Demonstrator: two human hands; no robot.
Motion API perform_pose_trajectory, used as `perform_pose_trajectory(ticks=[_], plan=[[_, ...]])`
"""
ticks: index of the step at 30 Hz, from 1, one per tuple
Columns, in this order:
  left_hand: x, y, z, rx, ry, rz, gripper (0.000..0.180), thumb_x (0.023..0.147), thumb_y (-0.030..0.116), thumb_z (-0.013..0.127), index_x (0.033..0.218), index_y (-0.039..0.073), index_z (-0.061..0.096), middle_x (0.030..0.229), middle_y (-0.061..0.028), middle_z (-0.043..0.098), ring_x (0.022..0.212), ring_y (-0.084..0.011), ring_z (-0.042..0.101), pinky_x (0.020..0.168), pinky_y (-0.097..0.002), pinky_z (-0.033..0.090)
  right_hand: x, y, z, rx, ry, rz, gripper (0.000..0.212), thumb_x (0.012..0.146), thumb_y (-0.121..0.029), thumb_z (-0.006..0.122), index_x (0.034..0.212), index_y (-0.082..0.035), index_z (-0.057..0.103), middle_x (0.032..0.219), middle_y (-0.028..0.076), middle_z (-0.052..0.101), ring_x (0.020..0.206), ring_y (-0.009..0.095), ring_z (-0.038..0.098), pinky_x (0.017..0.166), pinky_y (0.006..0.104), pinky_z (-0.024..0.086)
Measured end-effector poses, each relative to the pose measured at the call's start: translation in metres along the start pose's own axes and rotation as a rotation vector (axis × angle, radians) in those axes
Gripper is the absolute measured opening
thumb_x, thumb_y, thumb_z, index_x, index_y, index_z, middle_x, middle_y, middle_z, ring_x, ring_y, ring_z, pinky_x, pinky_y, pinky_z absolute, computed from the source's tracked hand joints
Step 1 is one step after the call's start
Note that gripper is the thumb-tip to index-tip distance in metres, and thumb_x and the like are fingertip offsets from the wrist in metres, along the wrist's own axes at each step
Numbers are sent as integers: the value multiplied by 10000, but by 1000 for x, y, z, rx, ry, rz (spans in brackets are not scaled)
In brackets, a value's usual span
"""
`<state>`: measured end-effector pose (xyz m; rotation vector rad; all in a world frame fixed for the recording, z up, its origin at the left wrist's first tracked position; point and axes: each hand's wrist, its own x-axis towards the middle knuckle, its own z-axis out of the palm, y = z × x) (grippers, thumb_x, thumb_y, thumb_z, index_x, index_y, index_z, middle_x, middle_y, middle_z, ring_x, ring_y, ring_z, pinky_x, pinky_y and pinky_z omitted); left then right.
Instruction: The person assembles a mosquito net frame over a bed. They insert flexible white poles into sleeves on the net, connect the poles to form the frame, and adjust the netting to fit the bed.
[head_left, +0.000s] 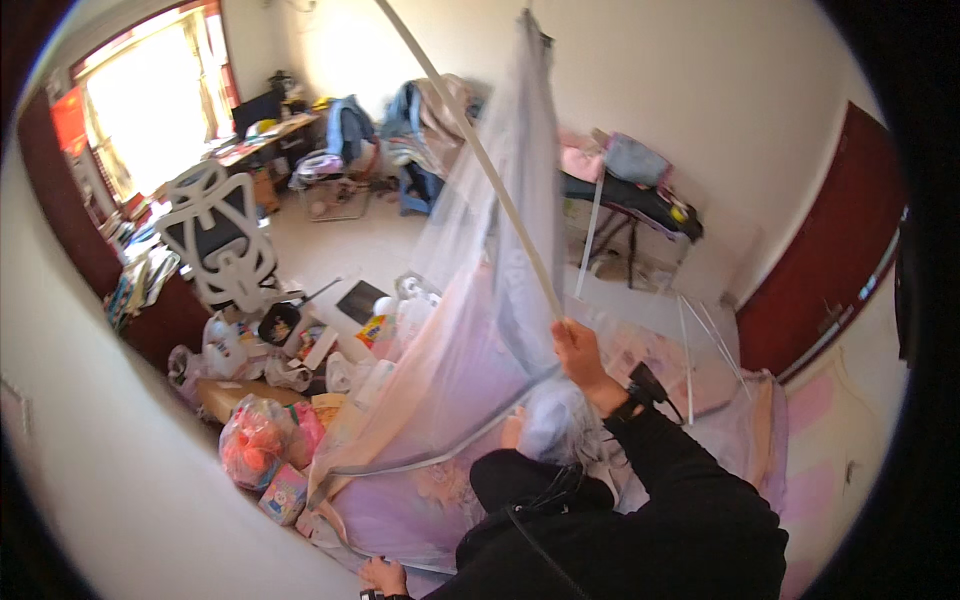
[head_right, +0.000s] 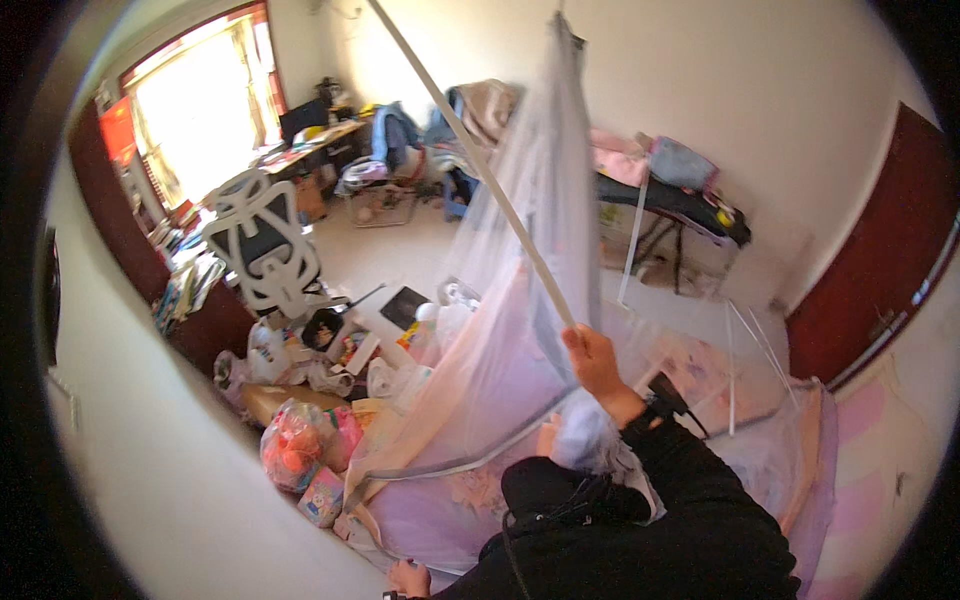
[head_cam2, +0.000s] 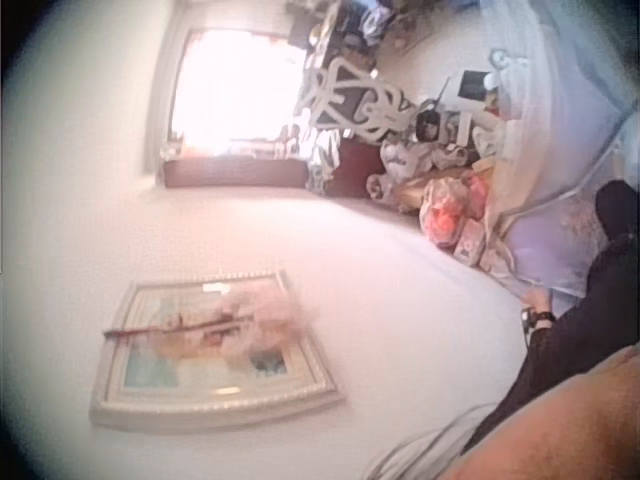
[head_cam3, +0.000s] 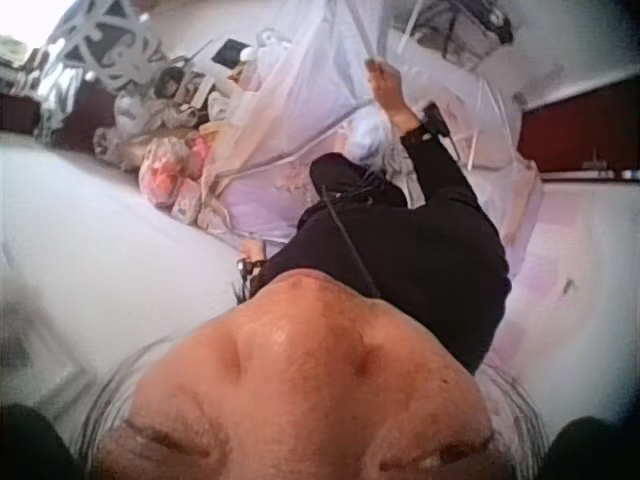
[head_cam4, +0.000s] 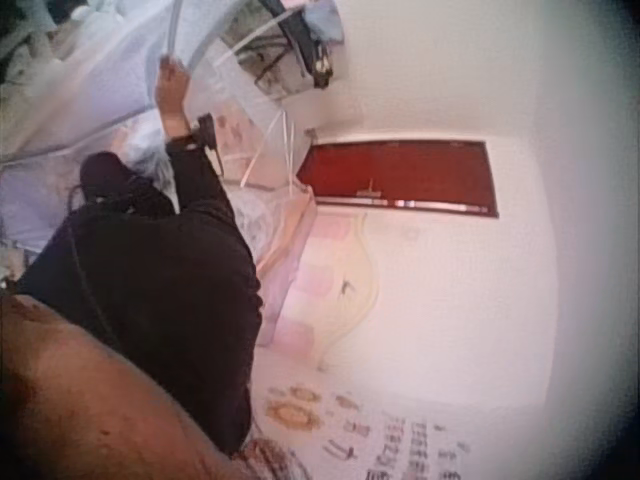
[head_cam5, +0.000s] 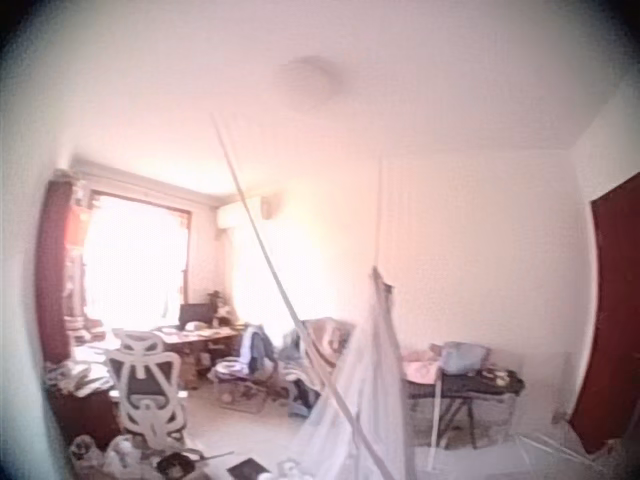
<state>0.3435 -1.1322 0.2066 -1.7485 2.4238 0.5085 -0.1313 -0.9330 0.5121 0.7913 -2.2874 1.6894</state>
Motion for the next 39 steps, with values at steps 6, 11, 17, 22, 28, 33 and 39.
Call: perform_pose_trajectory(ticks=[6, 11, 17, 22, 28, 33, 39], plan=[[40, 24, -6, 24, -122, 98, 276, 699, 297, 675, 948, 177, 671, 1086, -66, 587, 1192, -302, 403, 969, -546, 301, -110, 22, -124, -373, 94, 210, 525, 877, -413, 611, 609, -5, 419, 519, 77, 295, 521, 126, 291, 463, 320, 289], [50, 38, 0, 59, -137, 83, 281, 734, 293, 674, 990, 180, 655, 1098, -63, 583, 1207, -294, 398, 932, -544, 340, -160, 59, -145, -468, 156, 303, 467, 809, -301, 687, 572, 26, 454, 497, 145, 309, 467, 177, 273, 440, 372, 288], [26, 81, 30, 11, -154, 17, 269, 756, 270, 662, 1000, 159, 656, 1090, -102, 586, 1159, -316, 428, 913, -526, 360, -169, 133, -170, -469, 27, 438, 458, 801, -290, 701, 568, 28, 468, 517, 134, 290, 494, 123, 281, 435, 367, 288], [-20, 125, 84, -72, -55, 135, 239, 785, 275, 643, 987, 147, 658, 1065, -127, 599, 1118, -331, 461, 907, -486, 377, -173, 200, -222, -377, 42, 466, 464, 816, -287, 688, 566, 23, 449, 526, 91, 260, 504, 108, 275, 436, 351, 278], [-60, 213, 139, -97, -93, 416, 231, 749, 217, 670, 956, 119, 638, 999, -121, 607, 1035, -318, 508, 927, -430, 380, -232, 248, -329, -361, 102, 516, 436, 820, -270, 677, 565, 18, 473, 495, 90, 300, 481, 110, 288, 429, 339, 292], [-85, 280, 138, -127, -48, 664, 218, 755, 175, 661, 950, 84, 634, 978, -126, 610, 1014, -322, 515, 954, -430, 352, -318, 273, -407, -407, 144, 525, 441, 823, -266, 669, 557, 26, 472, 468, 110, 360, 432, 151, 321, 424, 358, 311], [-127, 308, 124, -52, 9, 788, 210, 772, 193, 650, 938, 64, 643, 1021, -132, 613, 1062, -319, 505, 991, -418, 328, -441, 284, -462, -529, 120, 688, 443, 793, -291, 689, 557, 37, 508, 497, 198, 431, 398, 267, 419, 431, 389, 338]])
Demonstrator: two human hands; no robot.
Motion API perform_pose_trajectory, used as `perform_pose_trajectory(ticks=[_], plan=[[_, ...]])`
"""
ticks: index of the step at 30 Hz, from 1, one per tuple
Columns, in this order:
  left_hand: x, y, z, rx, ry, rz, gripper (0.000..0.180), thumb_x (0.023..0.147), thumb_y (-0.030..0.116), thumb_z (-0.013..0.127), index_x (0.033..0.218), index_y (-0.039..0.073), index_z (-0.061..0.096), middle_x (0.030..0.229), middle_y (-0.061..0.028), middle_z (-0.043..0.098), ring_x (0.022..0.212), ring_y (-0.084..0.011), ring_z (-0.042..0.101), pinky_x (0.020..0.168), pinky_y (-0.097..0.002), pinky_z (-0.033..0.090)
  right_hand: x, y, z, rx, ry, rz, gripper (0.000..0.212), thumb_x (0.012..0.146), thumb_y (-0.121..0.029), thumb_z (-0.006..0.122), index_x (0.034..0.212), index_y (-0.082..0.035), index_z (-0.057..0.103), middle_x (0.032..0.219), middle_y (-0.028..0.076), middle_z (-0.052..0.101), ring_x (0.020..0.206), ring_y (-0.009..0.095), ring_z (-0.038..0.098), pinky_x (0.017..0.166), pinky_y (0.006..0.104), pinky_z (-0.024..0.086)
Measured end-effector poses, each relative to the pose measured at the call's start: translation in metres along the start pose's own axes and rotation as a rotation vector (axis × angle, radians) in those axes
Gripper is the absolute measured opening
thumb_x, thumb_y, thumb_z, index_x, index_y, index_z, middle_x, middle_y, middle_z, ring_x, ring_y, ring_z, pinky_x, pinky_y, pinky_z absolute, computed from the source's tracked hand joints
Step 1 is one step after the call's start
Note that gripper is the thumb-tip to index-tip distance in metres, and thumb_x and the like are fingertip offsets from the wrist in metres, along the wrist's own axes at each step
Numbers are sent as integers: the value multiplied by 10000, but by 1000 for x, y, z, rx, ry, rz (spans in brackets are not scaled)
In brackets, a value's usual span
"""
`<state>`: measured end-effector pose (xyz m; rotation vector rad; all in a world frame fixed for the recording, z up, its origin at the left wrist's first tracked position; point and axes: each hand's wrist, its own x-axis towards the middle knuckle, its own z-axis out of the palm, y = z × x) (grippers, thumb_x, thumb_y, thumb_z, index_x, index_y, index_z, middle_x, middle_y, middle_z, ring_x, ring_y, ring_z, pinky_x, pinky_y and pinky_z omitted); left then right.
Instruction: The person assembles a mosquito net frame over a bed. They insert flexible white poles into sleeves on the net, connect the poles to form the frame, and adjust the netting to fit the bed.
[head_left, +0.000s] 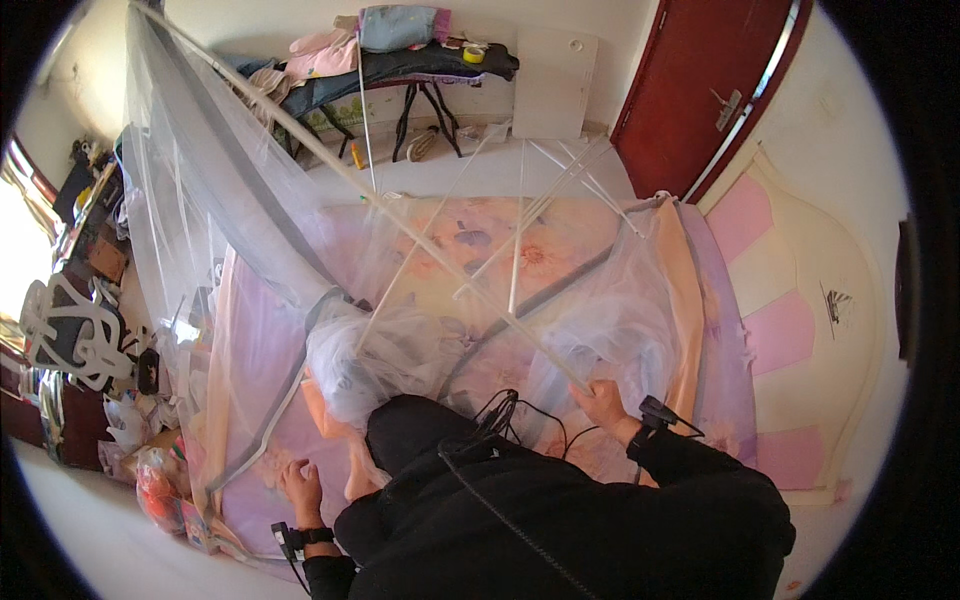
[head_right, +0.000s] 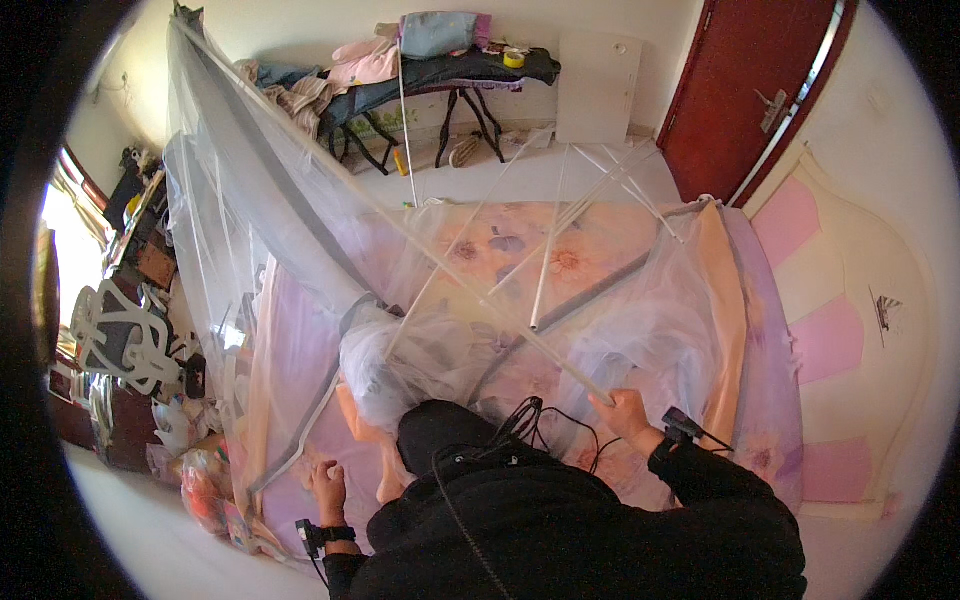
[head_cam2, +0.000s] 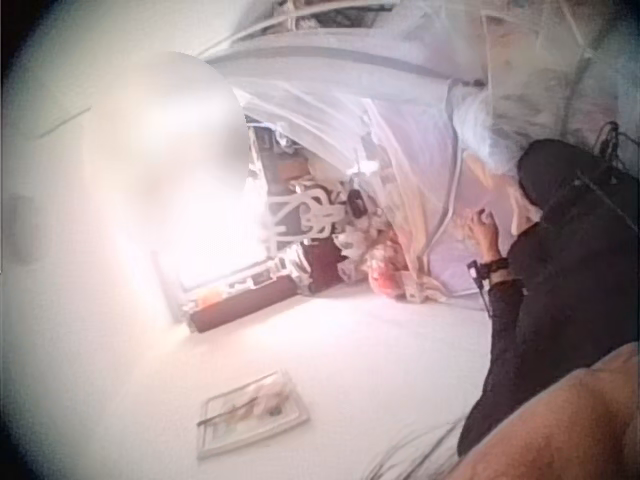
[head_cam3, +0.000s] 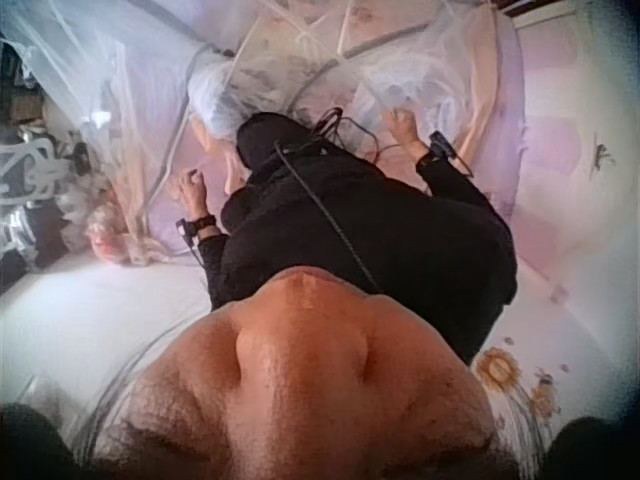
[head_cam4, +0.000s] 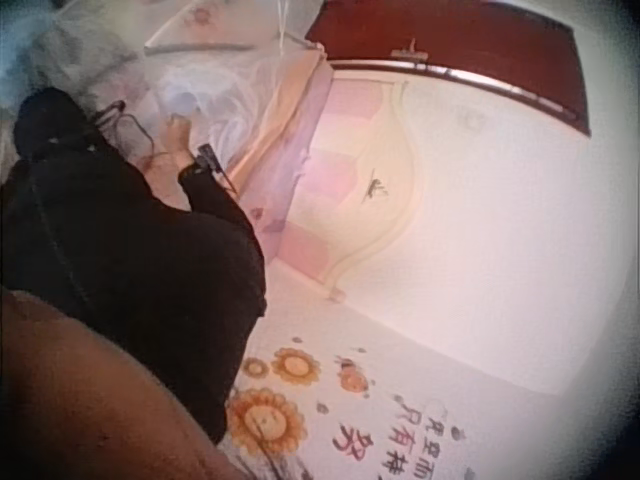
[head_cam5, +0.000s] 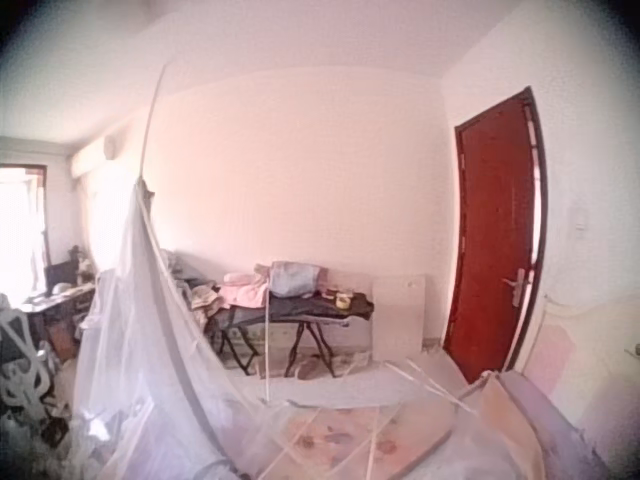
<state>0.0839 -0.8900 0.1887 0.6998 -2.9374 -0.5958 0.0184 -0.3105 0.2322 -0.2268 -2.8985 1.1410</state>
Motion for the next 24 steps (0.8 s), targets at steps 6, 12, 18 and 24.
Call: perform_pose_trajectory(ticks=[6, 12, 18, 24], plan=[[-19, 29, -1, 137, -140, -22, 224, 820, 198, 597, 959, 29, 648, 1021, -152, 629, 1060, -289, 539, 955, -421, 376, -63, 57, -36, -28, 16, 21, 397, 758, -295, 699, 600, 36, 547, 541, 220, 476, 451, 327, 481, 452, 386, 368], [49, 144, -22, -439, -272, 192, 243, 919, 185, 519, 1023, -17, 603, 952, -197, 632, 878, -268, 606, 778, -338, 462, -74, 71, -65, -147, 33, 17, 343, 742, -259, 683, 587, 7, 533, 562, 218, 488, 496, 373, 509, 468, 420, 385], [89, 306, -79, -1623, -460, 79, 518, 1000, 362, 357, 1419, 76, 252, 1291, -165, 479, 1111, -273, 520, 936, -399, 421, -62, 72, -63, -170, 1, -169, 308, 746, -236, 674, 594, -11, 528, 561, 194, 495, 497, 370, 505, 452, 416, 376], [64, 351, -84, -1720, -791, 144, 416, 1004, 347, 346, 1293, 52, 396, 1131, -155, 550, 1040, -266, 555, 921, -411, 450, -86, 116, -71, -206, -64, -165, 293, 763, -268, 677, 623, -29, 583, 548, 171, 504, 484, 350, 511, 458, 431, 372]])
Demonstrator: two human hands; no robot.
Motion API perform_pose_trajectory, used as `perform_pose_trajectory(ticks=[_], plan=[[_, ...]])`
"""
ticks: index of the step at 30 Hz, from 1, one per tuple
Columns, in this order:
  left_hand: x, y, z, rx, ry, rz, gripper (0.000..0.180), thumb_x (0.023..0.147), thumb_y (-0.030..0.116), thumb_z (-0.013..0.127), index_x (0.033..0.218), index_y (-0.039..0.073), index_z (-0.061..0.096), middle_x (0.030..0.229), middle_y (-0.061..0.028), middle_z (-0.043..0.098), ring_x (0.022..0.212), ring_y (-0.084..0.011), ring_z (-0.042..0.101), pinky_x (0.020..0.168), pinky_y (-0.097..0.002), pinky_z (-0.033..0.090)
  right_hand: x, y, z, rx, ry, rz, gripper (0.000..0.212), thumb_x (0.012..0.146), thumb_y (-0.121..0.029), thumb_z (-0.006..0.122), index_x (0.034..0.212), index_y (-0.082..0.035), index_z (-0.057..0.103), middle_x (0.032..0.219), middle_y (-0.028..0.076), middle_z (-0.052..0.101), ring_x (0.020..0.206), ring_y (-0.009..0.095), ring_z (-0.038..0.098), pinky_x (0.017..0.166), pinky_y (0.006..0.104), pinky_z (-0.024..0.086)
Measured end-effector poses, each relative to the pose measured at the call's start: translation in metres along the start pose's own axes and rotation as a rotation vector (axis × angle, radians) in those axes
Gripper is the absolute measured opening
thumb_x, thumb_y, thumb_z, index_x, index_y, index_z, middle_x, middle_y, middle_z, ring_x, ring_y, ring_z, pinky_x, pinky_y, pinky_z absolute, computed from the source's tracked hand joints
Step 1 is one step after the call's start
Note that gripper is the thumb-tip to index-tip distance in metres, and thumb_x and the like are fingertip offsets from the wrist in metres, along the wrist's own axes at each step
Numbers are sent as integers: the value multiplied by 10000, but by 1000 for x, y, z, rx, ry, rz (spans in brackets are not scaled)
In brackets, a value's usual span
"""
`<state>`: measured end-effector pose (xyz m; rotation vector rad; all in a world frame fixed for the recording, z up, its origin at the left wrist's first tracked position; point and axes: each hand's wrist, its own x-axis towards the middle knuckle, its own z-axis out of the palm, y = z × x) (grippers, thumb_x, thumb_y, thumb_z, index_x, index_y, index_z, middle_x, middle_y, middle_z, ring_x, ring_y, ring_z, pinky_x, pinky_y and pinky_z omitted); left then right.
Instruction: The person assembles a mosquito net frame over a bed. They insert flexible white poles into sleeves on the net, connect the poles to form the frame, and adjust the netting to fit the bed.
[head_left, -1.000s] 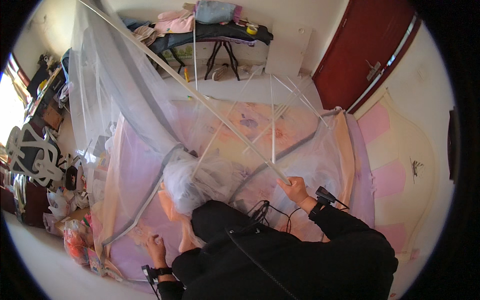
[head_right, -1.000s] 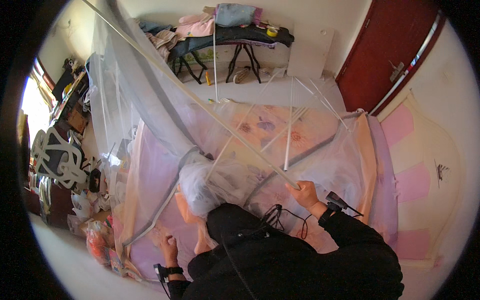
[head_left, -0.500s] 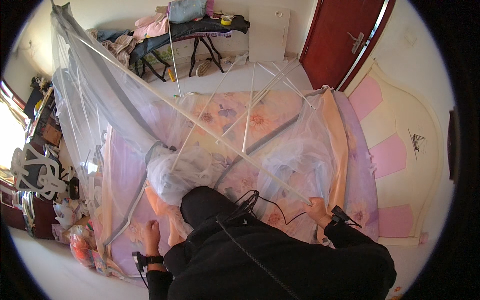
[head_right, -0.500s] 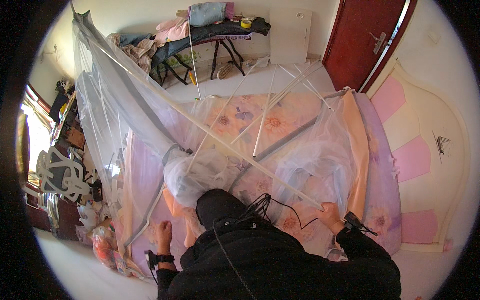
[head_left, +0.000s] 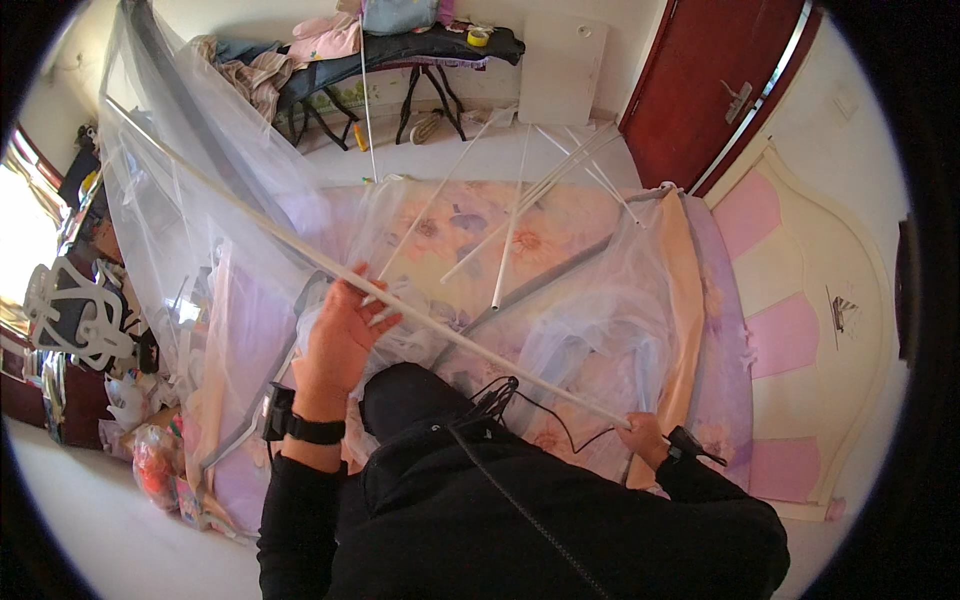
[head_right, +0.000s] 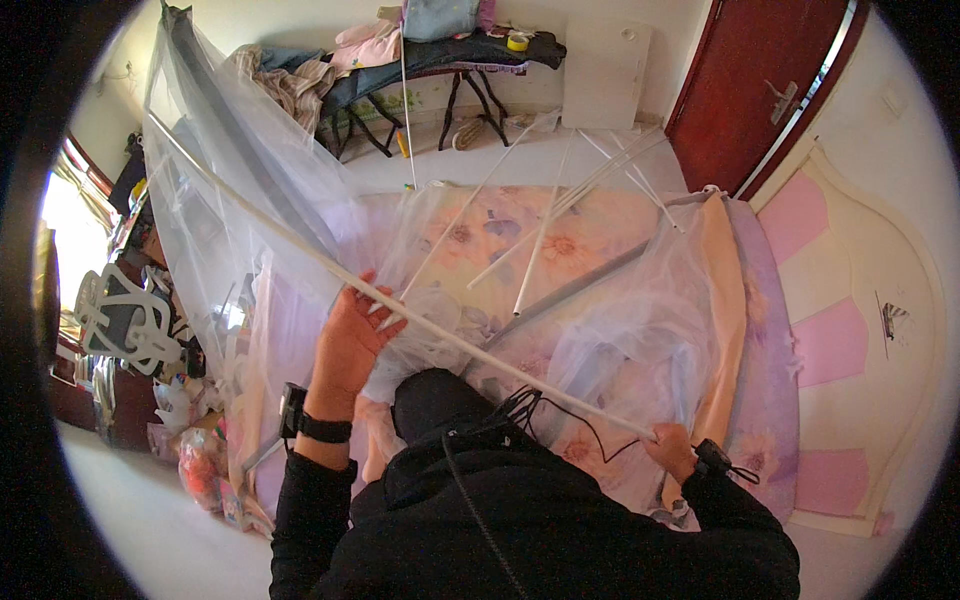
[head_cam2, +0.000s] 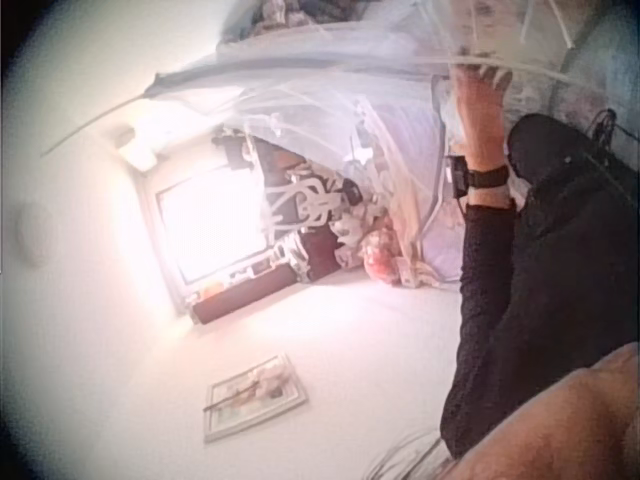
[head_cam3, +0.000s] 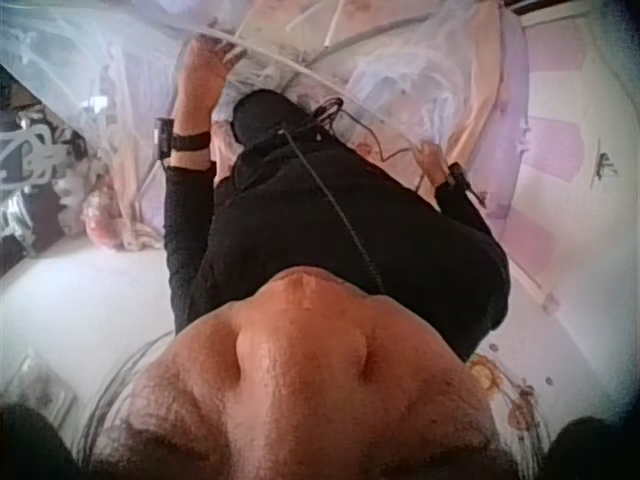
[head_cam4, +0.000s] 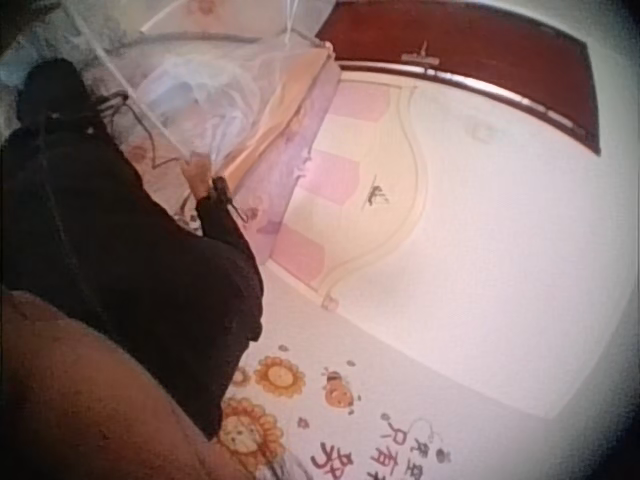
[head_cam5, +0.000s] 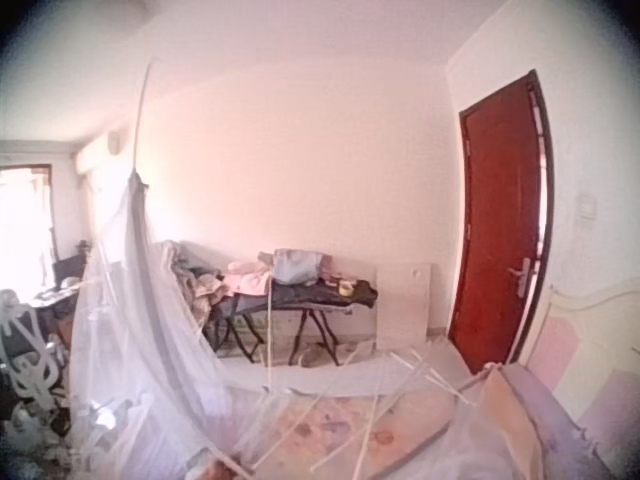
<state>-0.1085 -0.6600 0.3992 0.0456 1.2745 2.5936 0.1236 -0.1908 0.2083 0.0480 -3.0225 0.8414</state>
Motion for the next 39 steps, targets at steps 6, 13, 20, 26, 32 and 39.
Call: perform_pose_trajectory(ticks=[6, 13, 20, 26, 32, 39], plan=[[-20, -67, 30, 340, -216, -143, 294, 1007, 258, 374, 1049, 19, 541, 998, -113, 621, 930, -199, 605, 838, -332, 496, -30, 31, -29, -77, -1023, 632, 543, 829, -551, 557, 855, -20, 672, 709, 134, 634, 651, 265, 591, 593, 390, 443], [-12, -131, 70, 479, -466, -302, 345, 984, 290, 425, 1094, -13, 549, 1000, -128, 642, 948, -205, 617, 817, -324, 488, -53, 23, -74, 128, -1378, 714, 435, 859, -460, 569, 927, -40, 661, 786, 88, 619, 722, 209, 567, 652, 355, 440], [5, -150, 34, 961, -569, -311, 302, 955, 234, 486, 1137, -1, 541, 1027, -104, 639, 956, -187, 601, 840, -313, 468, -99, 20, -40, 284, -1161, 699, 336, 889, -370, 580, 999, -60, 649, 864, 42, 603, 794, 154, 543, 710, 321, 438], [9, -159, -43, 1185, -334, -323, 329, 891, 295, 544, 1055, 15, 596, 987, -176, 642, 936, -309, 611, 813, -368, 472, -91, 23, -40, 544, -742, 678, 234, 911, -202, 527, 1018, -23, 633, 898, 72, 610, 847, 168, 576, 767, 316, 459], [5, -153, -112, 1251, -205, -289, 305, 878, 256, 560, 1044, 2, 595, 968, -190, 646, 946, -327, 612, 824, -379, 471, -52, 47, -76, 383, -734, 707, 202, 890, -136, 530, 1020, -20, 632, 833, 43, 584, 778, 166, 558, 694, 306, 446], [-7, -140, -199, 1477, 242, -197, 315, 837, 193, 590, 1106, 29, 566, 1039, -213, 606, 972, -388, 575, 846, -440, 457, 25, 47, -53, 796, -410, 942, 104, 887, -101, 546, 969, -41, 523, 669, 11, 465, 550, 114, 416, 528, 276, 370]])
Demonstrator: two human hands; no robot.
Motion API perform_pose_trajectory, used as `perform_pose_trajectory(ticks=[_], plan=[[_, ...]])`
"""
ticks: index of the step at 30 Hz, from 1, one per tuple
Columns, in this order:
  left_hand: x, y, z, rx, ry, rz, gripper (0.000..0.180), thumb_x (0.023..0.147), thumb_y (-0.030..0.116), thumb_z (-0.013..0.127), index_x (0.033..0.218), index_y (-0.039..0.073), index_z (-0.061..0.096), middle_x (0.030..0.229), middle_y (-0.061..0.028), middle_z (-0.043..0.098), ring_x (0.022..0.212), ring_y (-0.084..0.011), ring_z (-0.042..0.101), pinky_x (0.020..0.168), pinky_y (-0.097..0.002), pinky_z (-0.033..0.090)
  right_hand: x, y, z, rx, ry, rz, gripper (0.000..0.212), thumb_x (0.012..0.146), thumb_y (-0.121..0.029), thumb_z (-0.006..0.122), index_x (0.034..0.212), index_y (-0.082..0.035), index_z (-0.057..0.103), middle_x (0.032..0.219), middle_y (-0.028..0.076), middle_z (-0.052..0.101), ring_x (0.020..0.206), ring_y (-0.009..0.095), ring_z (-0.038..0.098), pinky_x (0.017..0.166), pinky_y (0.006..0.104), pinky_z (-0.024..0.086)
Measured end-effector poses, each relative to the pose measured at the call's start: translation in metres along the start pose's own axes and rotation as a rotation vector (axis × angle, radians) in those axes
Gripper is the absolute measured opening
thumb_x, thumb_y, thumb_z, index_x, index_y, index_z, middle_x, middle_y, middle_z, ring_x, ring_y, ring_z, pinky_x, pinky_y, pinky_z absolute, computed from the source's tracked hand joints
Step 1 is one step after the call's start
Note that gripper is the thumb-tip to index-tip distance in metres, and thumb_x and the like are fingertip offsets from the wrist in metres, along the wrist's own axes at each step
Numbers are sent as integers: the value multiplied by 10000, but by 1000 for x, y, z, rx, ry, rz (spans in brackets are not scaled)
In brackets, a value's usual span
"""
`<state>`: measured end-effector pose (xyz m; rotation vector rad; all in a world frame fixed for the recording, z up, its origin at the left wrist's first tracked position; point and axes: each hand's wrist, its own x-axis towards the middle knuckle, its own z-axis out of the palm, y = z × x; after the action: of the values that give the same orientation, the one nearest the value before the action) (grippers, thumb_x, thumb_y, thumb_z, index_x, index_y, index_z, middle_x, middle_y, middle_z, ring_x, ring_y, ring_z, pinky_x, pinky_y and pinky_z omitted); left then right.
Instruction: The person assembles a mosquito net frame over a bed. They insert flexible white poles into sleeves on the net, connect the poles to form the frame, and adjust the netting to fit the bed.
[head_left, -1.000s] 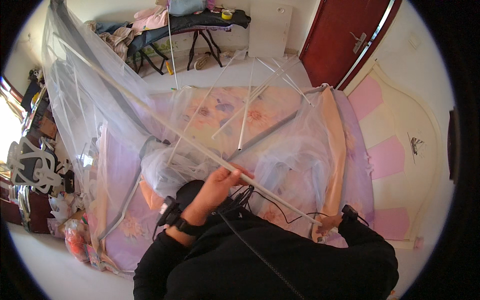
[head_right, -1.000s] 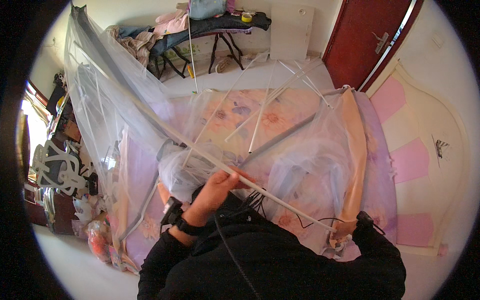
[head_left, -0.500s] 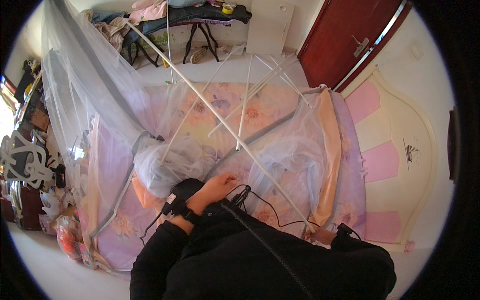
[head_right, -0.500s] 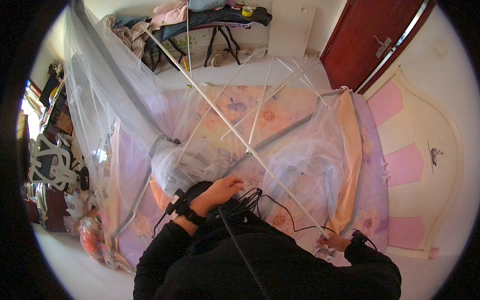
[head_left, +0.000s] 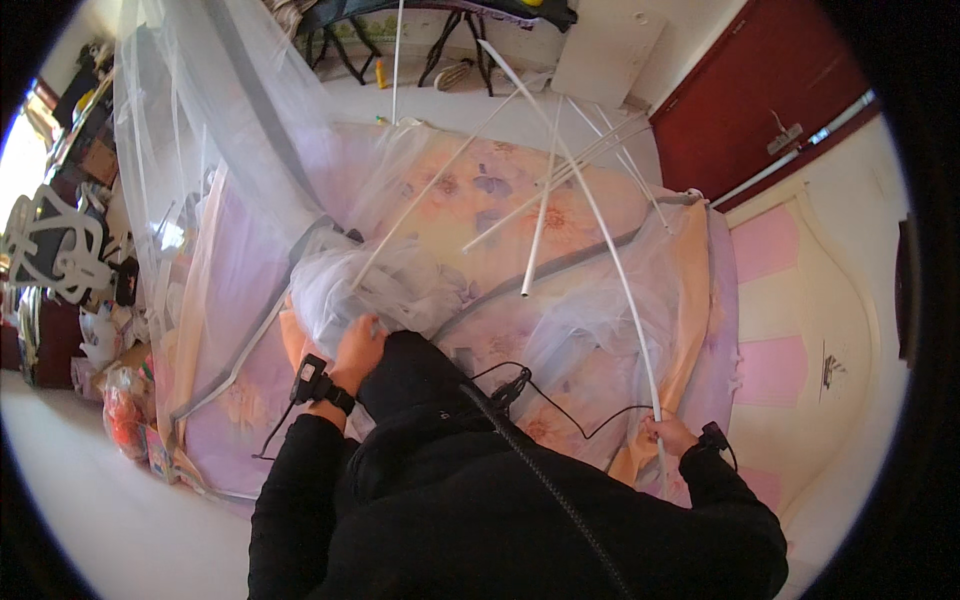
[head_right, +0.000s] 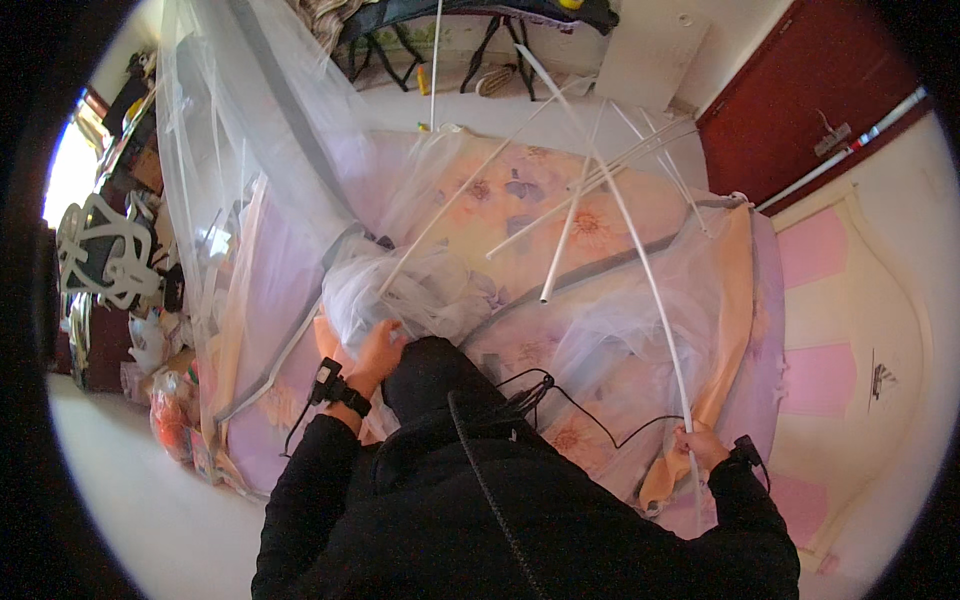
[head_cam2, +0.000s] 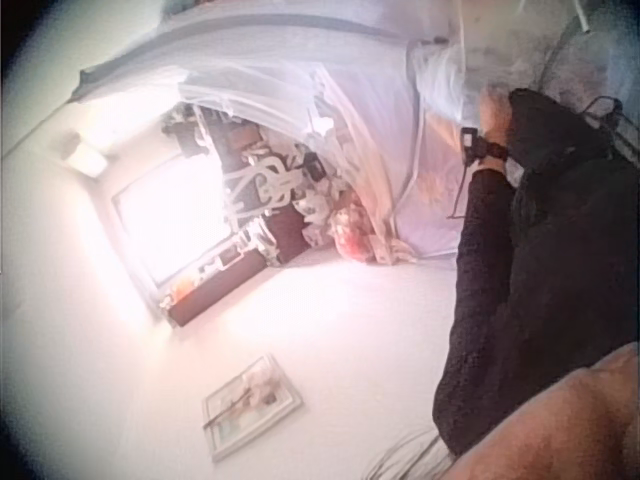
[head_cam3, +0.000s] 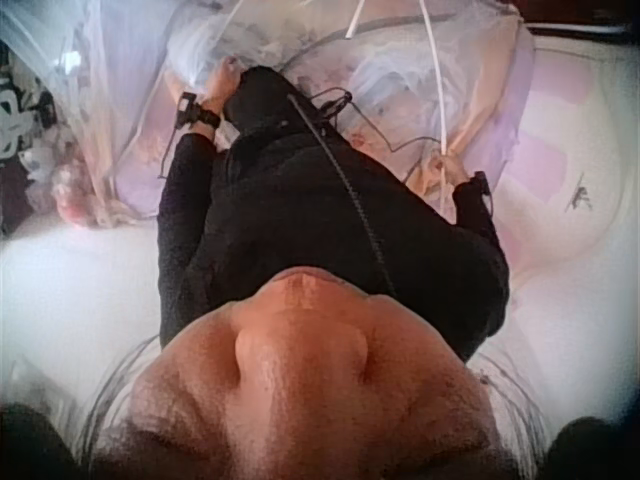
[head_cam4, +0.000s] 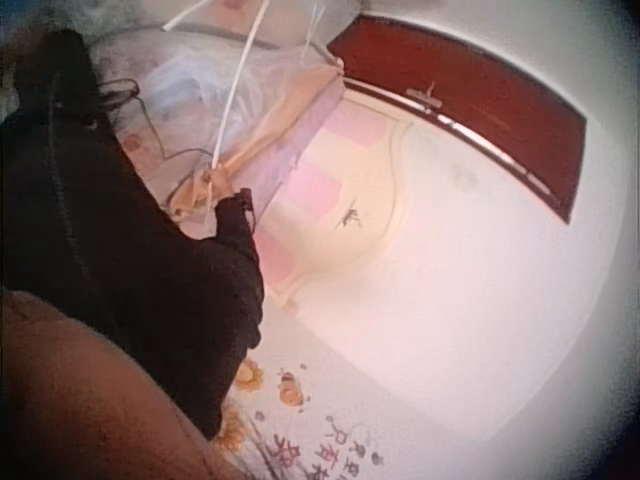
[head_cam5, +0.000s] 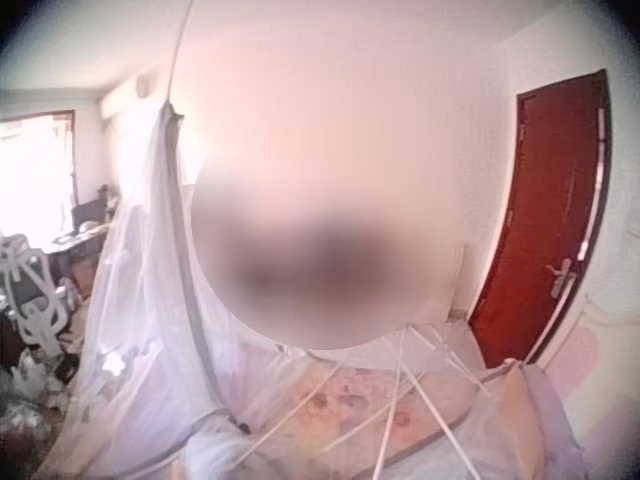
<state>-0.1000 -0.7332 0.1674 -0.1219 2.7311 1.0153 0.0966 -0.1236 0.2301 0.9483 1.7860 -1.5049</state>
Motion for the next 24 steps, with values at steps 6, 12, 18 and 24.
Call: perform_pose_trajectory(ticks=[6, 12, 18, 24], plan=[[44, -51, -7, 87, 217, 51, 408, 806, 145, 593, 1175, -5, 510, 1121, -224, 560, 1074, -400, 502, 922, -447, 406, 17, -28, 49, 70, 176, 24, 89, 903, -135, 551, 953, -72, 514, 621, -30, 425, 493, 85, 382, 461, 256, 332], [84, -72, 12, 270, 24, -233, 394, 795, 189, 600, 1129, 5, 502, 1106, -225, 570, 1051, -411, 521, 892, -464, 432, 65, -75, 90, 143, 366, -105, 102, 897, -180, 565, 895, -88, 519, 592, -29, 428, 451, 82, 392, 397, 235, 311], [96, -70, 3, 196, -100, -212, 404, 797, 144, 602, 1150, 11, 459, 947, -272, 612, 879, -454, 582, 742, -511, 465, 154, -128, 99, -214, 569, -156, 193, 838, -184, 621, 939, -40, 541, 667, 61, 553, 518, 168, 531, 452, 313, 423], [77, -49, -11, 318, -189, -168, 494, 774, 10, 551, 1232, 112, 399, 1075, -255, 532, 878, -445, 594, 705, -505, 488, 221, -156, 102, -588, 678, -382, 495, 762, -89, 647, 1208, -31, 440, 1041, 252, 583, 979, 406, 560, 832, 432, 453]])
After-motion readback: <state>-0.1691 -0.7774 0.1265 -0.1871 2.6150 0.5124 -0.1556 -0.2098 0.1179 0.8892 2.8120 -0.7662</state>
